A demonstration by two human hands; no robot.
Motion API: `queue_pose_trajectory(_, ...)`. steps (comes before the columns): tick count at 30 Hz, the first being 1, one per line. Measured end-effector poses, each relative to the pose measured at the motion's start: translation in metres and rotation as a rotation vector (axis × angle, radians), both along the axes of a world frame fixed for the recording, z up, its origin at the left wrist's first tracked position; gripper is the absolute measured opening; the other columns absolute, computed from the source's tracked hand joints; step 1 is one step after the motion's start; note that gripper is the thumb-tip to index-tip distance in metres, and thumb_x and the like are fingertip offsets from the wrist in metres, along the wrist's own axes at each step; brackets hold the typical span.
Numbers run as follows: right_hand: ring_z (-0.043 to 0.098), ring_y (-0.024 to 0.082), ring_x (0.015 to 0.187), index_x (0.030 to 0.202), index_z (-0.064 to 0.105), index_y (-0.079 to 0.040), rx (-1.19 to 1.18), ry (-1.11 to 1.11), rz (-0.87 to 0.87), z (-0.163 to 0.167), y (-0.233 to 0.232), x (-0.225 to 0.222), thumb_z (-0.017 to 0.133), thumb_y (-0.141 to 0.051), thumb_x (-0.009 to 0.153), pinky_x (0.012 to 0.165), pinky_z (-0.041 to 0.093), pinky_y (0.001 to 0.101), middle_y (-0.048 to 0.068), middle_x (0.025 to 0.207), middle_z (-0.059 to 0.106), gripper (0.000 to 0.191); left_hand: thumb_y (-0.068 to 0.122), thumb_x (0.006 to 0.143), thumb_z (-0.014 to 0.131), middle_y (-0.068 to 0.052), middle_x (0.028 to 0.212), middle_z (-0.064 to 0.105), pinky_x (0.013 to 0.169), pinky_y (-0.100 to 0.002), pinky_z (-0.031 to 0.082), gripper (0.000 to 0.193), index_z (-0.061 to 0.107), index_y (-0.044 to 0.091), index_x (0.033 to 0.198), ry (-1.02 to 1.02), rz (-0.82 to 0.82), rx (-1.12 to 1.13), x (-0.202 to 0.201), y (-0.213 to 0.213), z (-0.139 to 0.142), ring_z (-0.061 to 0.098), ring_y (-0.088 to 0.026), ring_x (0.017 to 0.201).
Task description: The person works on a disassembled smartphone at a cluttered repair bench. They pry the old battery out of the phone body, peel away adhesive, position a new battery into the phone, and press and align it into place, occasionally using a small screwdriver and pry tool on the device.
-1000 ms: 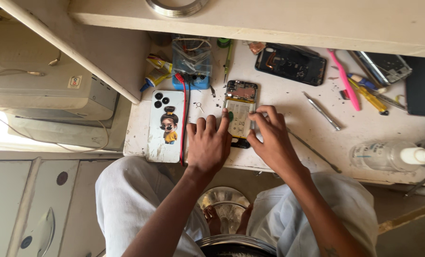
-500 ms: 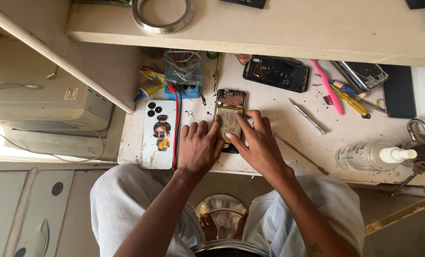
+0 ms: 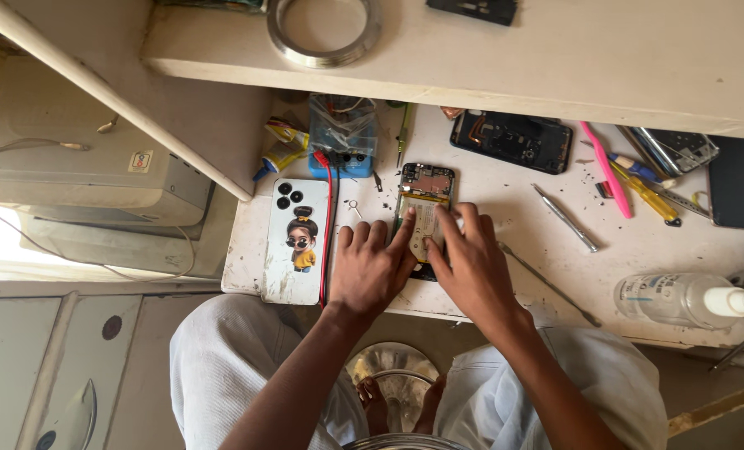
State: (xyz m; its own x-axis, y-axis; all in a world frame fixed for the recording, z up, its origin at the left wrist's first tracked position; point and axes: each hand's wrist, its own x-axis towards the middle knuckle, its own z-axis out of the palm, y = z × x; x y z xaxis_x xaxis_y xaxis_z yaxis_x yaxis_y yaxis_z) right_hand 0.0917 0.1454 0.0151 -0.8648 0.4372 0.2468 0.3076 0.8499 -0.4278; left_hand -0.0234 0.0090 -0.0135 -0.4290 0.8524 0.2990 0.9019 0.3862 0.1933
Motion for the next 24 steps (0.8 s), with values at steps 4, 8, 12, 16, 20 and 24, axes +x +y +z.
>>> queue_pose_trajectory(4,0.061,0.036,0.101,0.134,0.056,-0.001,-0.005,0.094,-0.015,-0.003,0.005,-0.003,0.071,-0.018,0.094,0.081,0.054,0.0471,0.016,0.114,0.057,0.046,0.033,0.096,0.061,-0.009,0.090,0.059,0.081,-0.044,0.041,0.059,0.053,0.012,0.151,0.000,0.006,0.014,0.001,0.000,-0.001,0.055,-0.026,0.084)
queue_pose_trajectory(8,0.064,0.034,0.095,0.137,0.061,-0.003,-0.038,0.117,-0.035,-0.003,0.010,-0.007,0.070,-0.017,0.096,0.077,0.054,0.0460,0.016,0.109,0.059,0.045,0.032,0.096,0.061,-0.008,0.090,0.058,0.081,-0.043,0.042,0.058,0.054,0.012,0.150,-0.002,0.012,0.005,0.002,0.000,0.001,0.054,-0.025,0.084)
queue_pose_trajectory(12,0.065,0.030,0.090,0.133,0.067,-0.005,-0.015,0.076,-0.041,-0.002,0.008,-0.007,0.070,-0.018,0.096,0.072,0.054,0.0437,0.014,0.106,0.059,0.039,0.033,0.096,0.061,-0.008,0.091,0.058,0.081,-0.043,0.041,0.057,0.054,0.012,0.149,0.000,0.009,0.012,0.003,0.000,0.003,0.054,-0.025,0.084)
queue_pose_trajectory(16,0.066,0.029,0.091,0.132,0.068,-0.005,0.038,0.115,0.001,-0.002,0.007,-0.008,0.070,-0.016,0.097,0.072,0.054,0.0431,0.012,0.105,0.058,0.037,0.033,0.097,0.061,-0.008,0.090,0.058,0.081,-0.043,0.041,0.057,0.054,0.012,0.149,0.001,0.010,0.005,0.003,0.000,0.004,0.053,-0.025,0.083)
queue_pose_trajectory(20,0.065,0.029,0.089,0.130,0.068,-0.006,0.036,0.110,-0.005,-0.001,0.010,-0.010,0.071,-0.016,0.095,0.070,0.054,0.0437,0.013,0.102,0.057,0.037,0.033,0.096,0.062,-0.009,0.090,0.057,0.080,-0.043,0.041,0.057,0.055,0.012,0.149,0.009,0.009,0.012,0.002,0.000,0.004,0.053,-0.025,0.083)
queue_pose_trajectory(24,0.065,0.030,0.086,0.128,0.069,-0.005,-0.017,0.092,-0.024,0.001,0.011,-0.012,0.071,-0.016,0.094,0.068,0.054,0.0440,0.013,0.101,0.057,0.036,0.032,0.095,0.062,-0.009,0.090,0.057,0.080,-0.043,0.041,0.057,0.056,0.013,0.148,0.015,0.011,0.034,0.003,0.000,0.005,0.053,-0.026,0.084)
